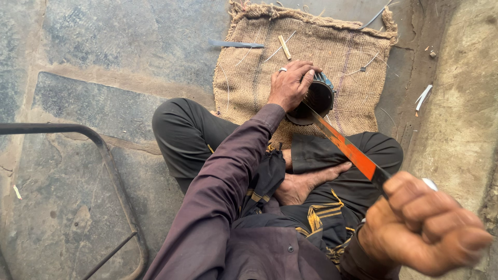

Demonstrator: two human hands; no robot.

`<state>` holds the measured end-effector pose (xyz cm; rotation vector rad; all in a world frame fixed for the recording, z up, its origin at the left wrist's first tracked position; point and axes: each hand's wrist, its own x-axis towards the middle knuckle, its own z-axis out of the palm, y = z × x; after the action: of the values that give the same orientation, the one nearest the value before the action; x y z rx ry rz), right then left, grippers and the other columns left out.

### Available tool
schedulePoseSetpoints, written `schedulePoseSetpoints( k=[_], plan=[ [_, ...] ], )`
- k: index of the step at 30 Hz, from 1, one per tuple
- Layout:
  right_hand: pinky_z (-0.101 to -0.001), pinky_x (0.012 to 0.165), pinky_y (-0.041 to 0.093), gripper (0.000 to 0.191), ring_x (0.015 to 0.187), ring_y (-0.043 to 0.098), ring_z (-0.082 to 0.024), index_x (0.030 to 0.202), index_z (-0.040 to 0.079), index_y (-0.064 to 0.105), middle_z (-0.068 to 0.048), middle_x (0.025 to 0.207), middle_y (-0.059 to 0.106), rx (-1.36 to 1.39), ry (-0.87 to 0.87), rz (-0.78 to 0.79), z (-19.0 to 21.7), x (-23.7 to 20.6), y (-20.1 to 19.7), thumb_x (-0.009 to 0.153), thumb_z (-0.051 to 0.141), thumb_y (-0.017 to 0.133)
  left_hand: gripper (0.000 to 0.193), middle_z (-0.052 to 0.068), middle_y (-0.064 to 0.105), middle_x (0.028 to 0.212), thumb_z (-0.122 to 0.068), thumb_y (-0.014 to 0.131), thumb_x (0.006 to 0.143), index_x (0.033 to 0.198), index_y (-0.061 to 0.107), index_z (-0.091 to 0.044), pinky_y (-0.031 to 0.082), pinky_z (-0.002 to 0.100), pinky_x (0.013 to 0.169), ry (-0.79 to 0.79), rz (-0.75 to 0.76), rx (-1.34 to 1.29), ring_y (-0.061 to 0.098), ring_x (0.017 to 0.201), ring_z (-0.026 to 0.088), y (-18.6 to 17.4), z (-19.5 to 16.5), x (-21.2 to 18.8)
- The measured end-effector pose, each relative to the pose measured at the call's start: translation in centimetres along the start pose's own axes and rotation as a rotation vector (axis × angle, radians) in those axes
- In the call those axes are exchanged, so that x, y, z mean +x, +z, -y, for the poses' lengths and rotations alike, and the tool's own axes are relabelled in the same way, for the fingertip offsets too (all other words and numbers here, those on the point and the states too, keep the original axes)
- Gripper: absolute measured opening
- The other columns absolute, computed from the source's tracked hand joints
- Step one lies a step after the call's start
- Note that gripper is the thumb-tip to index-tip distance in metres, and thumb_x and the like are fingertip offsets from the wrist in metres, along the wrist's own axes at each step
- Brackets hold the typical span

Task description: The person sits cross-legged on a jute sack on the floor and files the inner edge of a cylindrical finned metal housing, holding the housing steady with one hand while moving a flat file with the other. They rotate the housing between filing passes and handle small white strips beside them.

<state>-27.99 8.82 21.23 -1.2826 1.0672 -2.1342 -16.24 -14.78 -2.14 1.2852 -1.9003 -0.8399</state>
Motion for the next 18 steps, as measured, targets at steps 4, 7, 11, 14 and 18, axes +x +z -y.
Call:
schedulePoseSetpoints(
  k=[4, 7, 11, 14, 18],
  plan=[
    [-0.0300, 0.041, 0.017, 0.049, 0.038, 0.014, -0.009, 0.065, 0.019, 0.025, 0.003, 0.048, 0.022, 0.028, -0.034, 0.016, -1.7, 0.7, 1.2, 0.110, 0.037, 0.037, 0.035, -0.003, 0.067, 0.137, -0.041, 0.044, 0.106, 0.120, 0.075, -0.032, 0.030, 0.050, 0.111, 0.000, -0.004, -0.007, 0.052, 0.139, 0.022, 0.0, 0.1, 0.1],
    [-0.0297, 0.040, 0.017, 0.049, 0.039, 0.013, -0.009, 0.064, 0.018, 0.023, 0.003, 0.049, 0.020, -0.086, -0.062, 0.039, -1.6, 0.8, 1.6, 0.107, 0.034, 0.041, 0.035, -0.002, 0.067, 0.138, -0.041, 0.044, 0.105, 0.119, 0.075, -0.032, 0.028, 0.052, 0.112, 0.003, -0.012, -0.010, 0.051, 0.139, 0.022, 0.1, 0.1, 0.1],
    [-0.0293, 0.043, 0.022, 0.045, 0.043, 0.016, -0.010, 0.070, 0.016, 0.028, 0.002, 0.050, 0.023, 0.128, -0.054, -0.037, -0.5, 0.5, 1.6, 0.109, 0.032, 0.041, 0.035, -0.002, 0.067, 0.136, -0.041, 0.045, 0.104, 0.119, 0.075, -0.031, 0.028, 0.052, 0.110, -0.008, 0.005, 0.003, 0.051, 0.138, 0.023, 0.0, 0.1, 0.2],
    [-0.0305, 0.045, 0.019, 0.045, 0.043, 0.015, -0.010, 0.073, 0.016, 0.024, 0.002, 0.051, 0.020, 0.067, -0.069, 0.050, -1.2, -0.2, 2.1, 0.112, 0.033, 0.038, 0.035, -0.003, 0.067, 0.136, -0.041, 0.045, 0.104, 0.120, 0.075, -0.031, 0.030, 0.051, 0.111, -0.013, -0.004, -0.028, 0.055, 0.137, 0.021, 0.0, 0.1, 0.3],
    [-0.0320, 0.043, 0.027, 0.040, 0.044, 0.018, -0.010, 0.070, 0.016, 0.026, 0.002, 0.054, 0.027, 0.018, -0.194, -0.064, -1.1, -2.3, 1.4, 0.103, 0.027, 0.047, 0.034, -0.002, 0.067, 0.137, -0.041, 0.046, 0.105, 0.119, 0.075, -0.031, 0.030, 0.051, 0.110, 0.006, -0.019, -0.027, 0.055, 0.137, 0.022, -0.1, 0.1, 0.3]
  ],
)
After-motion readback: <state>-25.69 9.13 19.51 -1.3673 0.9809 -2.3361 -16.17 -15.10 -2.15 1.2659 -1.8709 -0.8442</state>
